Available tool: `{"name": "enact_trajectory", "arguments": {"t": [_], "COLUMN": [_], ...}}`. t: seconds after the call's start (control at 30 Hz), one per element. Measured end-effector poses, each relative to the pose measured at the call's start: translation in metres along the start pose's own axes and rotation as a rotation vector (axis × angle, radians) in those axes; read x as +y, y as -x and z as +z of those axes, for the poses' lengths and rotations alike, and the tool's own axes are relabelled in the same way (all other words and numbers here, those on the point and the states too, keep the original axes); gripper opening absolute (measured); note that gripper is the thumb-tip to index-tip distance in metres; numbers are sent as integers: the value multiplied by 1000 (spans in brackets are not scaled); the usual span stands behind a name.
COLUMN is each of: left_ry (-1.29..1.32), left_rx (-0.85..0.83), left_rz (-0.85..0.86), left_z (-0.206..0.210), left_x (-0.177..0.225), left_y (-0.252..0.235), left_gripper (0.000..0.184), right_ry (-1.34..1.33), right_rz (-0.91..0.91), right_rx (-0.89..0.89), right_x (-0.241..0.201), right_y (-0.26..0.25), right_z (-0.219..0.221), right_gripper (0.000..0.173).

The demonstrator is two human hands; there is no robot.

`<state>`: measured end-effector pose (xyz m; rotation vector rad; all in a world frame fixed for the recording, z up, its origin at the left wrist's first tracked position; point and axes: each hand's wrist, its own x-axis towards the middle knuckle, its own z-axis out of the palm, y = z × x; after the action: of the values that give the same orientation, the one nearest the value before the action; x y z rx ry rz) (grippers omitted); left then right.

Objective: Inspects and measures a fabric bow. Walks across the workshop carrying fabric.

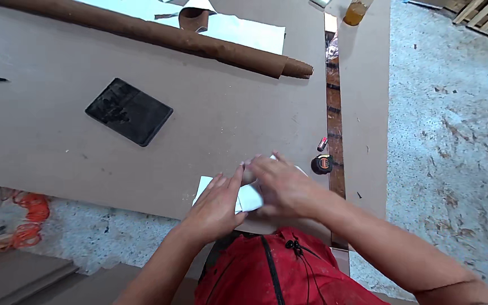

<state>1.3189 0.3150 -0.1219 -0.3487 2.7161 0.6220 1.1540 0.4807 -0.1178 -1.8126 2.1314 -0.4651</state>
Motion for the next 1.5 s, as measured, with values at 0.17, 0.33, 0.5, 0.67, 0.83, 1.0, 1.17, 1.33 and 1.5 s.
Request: {"name": "enact_trajectory", "arguments": {"t": [0.17,0.33,0.5,0.67,0.83,1.0,1.17,1.33,1.5], "left_ry": [-27,651,1275,979,873,819,804,715,722], "left_rx": [335,425,168,436,604,714,742,779,865], "left_rz": [72,-337,-276,-14,47,110,156,225,281], "left_z": [-47,-76,-61,-63,-69,-69,-78,-85,-94], "left_x": [-16,-61,-59,-52,-51,-51,-52,-54,-54], "left_y": [51,96,92,101,116,121,127,133,129], "left_gripper": [114,81,43,40,38,34,31,31,28], "right_ry": [97,140,216,147,181,94,117,159,185], "right_rz": [-123,-103,-45,68,155,99,116,109,100], "right_rx": [185,292,246,265,283,357,364,306,301], "right_x": [-45,-66,-97,-122,-145,-156,-165,-161,-157], "right_y": [-13,-6,-7,-16,-28,-34,-38,-40,-36], "right_z": [10,-10,-16,-1,5,11,12,5,-5], "right_gripper": [86,55,44,66,69,47,54,37,36]}}
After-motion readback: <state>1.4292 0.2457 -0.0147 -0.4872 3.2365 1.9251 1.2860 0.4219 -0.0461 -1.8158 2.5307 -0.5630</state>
